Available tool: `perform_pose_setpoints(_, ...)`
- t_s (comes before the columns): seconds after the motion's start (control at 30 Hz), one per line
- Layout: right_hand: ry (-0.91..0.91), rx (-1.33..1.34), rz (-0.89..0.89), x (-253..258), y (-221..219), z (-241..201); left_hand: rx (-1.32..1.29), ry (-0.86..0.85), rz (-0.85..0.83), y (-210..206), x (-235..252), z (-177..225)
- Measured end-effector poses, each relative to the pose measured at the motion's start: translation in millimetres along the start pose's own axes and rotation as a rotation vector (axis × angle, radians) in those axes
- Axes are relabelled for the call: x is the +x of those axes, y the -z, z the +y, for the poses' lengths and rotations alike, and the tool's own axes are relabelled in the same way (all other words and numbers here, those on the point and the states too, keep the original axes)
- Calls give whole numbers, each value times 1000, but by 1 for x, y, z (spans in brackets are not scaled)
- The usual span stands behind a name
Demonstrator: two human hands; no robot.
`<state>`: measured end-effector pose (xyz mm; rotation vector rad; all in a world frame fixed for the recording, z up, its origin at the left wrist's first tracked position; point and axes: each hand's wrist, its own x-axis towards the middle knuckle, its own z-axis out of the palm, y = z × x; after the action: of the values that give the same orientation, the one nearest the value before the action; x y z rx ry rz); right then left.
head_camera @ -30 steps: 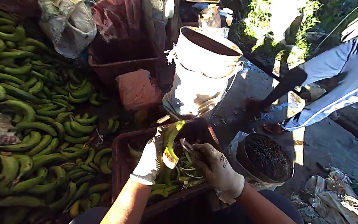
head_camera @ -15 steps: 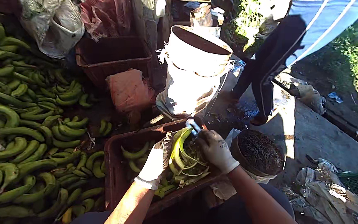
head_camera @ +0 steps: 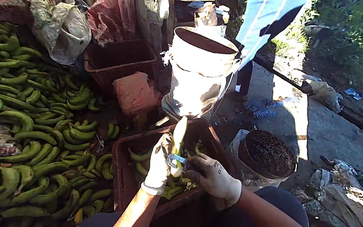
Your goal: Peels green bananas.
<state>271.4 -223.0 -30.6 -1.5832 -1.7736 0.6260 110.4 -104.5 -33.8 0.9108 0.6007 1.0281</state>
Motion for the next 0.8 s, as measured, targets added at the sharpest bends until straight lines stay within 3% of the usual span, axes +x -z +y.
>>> perform_pose_setpoints(0.07, -8, -143, 186, 13, 4, 11, 171, -35, -41, -6, -7, 1)
perform_pose_setpoints(0.13, -74, -252, 426, 31, 21, 28, 307, 62, -53, -11, -10, 0)
perform_pose_setpoints(0.2, -261, -244, 538, 43, 49, 42, 285, 195, -115, -12, -9, -2)
perform_pose_setpoints(0.3, -392, -130, 517, 42, 74, 44, 156, 244, -107, -7, -3, -7)
perform_pose_setpoints(0.47, -167, 240, 283, 13, 23, -5, 147, -119, 25, 3, 15, 0)
perform_pose_setpoints(0.6, -54, 177, 65, -2, -1, -14, 133, -193, 52, 7, 14, 4)
perform_pose_setpoints(0.73, 8, 37, 201, 16, 7, 8, -30, -63, -117, 1, 5, 4)
perform_pose_setpoints(0.8, -10, -40, 337, 32, 20, 22, 116, -4, -192, -6, -2, 8)
